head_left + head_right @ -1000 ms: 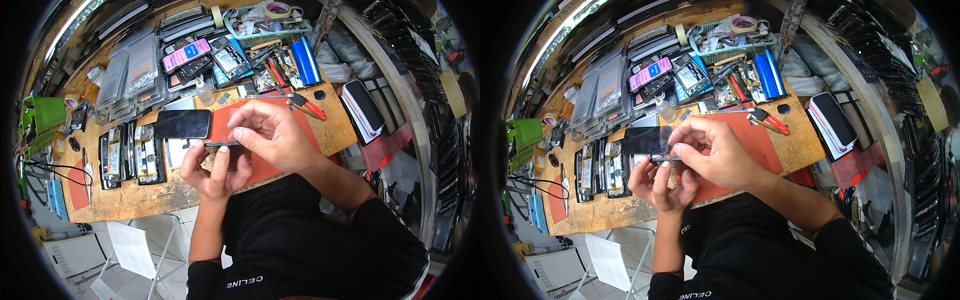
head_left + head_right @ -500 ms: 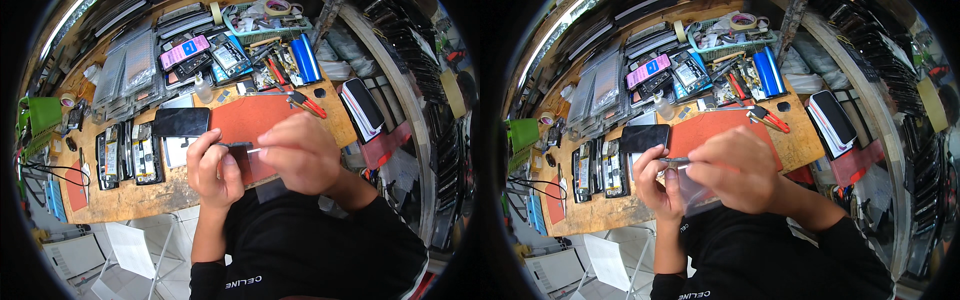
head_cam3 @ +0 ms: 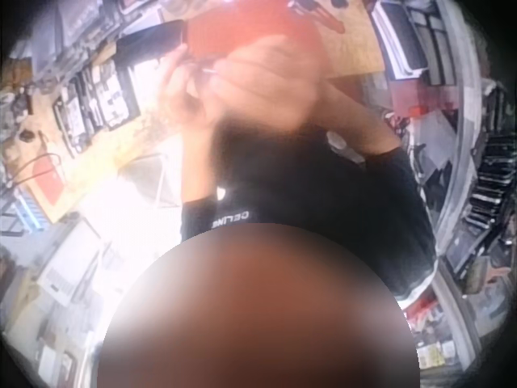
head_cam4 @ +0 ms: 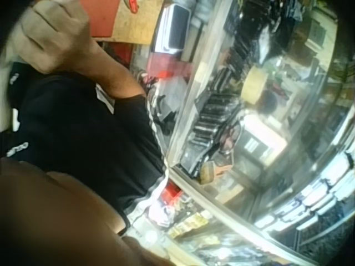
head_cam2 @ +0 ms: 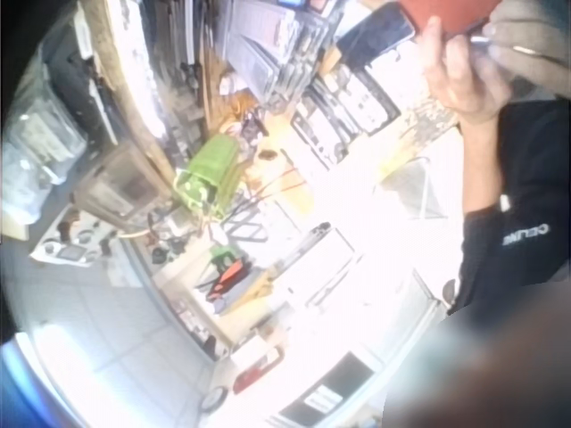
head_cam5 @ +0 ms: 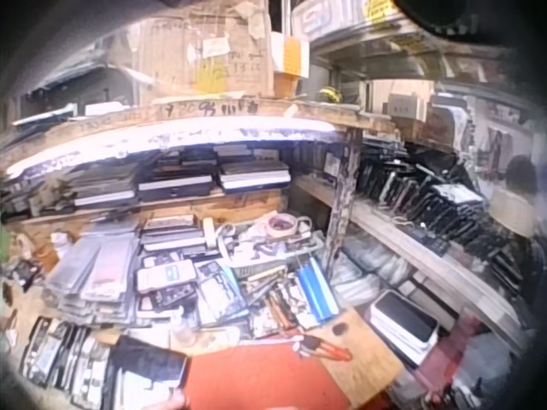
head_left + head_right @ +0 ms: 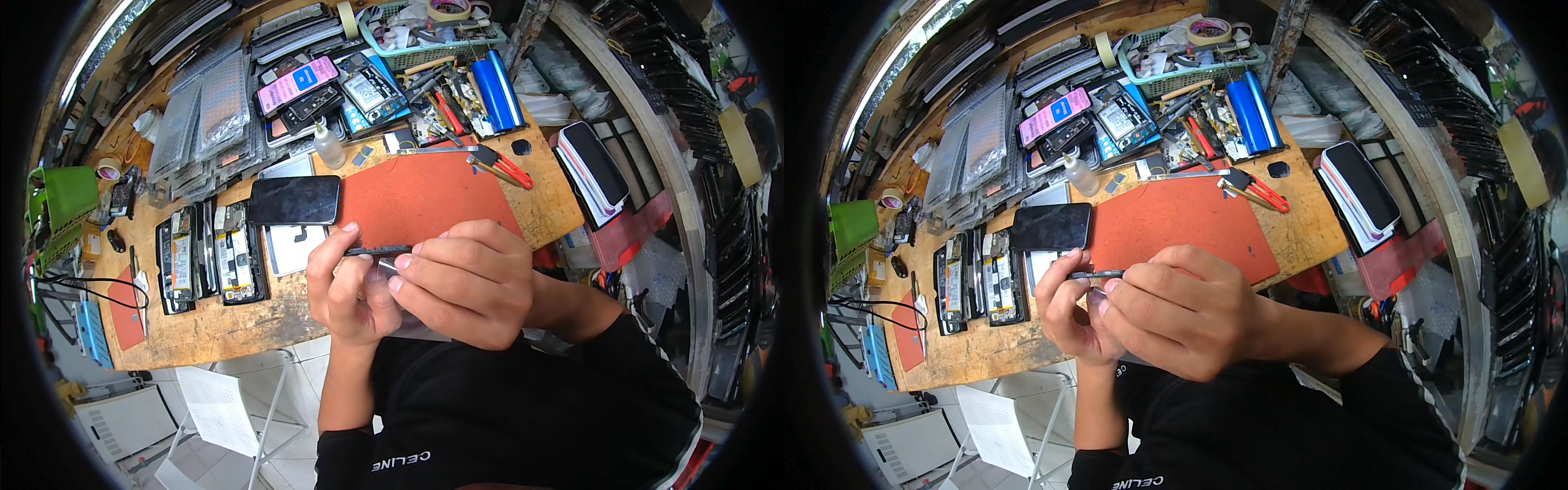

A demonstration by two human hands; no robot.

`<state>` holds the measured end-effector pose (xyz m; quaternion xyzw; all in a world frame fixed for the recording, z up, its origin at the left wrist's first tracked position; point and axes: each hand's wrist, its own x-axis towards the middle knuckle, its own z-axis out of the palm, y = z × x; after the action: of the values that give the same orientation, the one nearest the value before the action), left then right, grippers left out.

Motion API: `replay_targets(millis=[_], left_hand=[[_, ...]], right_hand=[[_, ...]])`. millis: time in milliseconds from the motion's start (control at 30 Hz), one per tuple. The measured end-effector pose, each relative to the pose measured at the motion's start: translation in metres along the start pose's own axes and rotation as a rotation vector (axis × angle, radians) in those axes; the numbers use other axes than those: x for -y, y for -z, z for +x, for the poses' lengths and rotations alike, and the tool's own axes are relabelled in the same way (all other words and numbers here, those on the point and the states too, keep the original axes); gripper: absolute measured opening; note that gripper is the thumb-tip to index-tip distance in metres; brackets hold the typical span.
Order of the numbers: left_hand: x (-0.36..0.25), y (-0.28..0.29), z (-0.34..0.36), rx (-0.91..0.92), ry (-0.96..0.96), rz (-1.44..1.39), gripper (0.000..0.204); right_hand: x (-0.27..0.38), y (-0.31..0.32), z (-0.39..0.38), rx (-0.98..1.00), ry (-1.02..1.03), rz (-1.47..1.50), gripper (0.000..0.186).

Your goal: The person handles several mobile phones and parts on a cluttered workbench. They pick up a phone, apply glue to its edges, and use a metal tool to press the screen assembly. Another person is visible working at the same table.

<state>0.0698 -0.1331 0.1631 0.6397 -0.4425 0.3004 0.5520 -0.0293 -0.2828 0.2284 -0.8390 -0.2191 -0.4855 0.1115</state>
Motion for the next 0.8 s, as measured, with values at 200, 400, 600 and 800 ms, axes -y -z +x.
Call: replay_targets(millis=[200, 400, 600, 800], left_hand=[[0.0007, -0.0002, -0.0021, -0.017, -0.023, 0.023, 0.028], [-0.0004, -0.0024, -0.0022, -0.026, -0.031, 0.027, 0.026], [-0.0015, -0.0039, -0.0028, -0.043, -0.034, 0.025, 0.026], [-0.0017, -0.0029, -0.0045, -0.04, -0.037, 0.033, 0.027]], right_hand=[[0.0003, -0.001, 0.0001, 0.017, 0.0, 0.001, 0.021], [0.0033, -0.0011, -0.0006, 0.032, -0.028, -0.021, 0.024], [0.0068, 0.0014, -0.0001, 0.028, -0.027, -0.035, 0.026], [0.0093, 0.0001, 0.0008, 0.026, -0.031, -0.036, 0.025]])
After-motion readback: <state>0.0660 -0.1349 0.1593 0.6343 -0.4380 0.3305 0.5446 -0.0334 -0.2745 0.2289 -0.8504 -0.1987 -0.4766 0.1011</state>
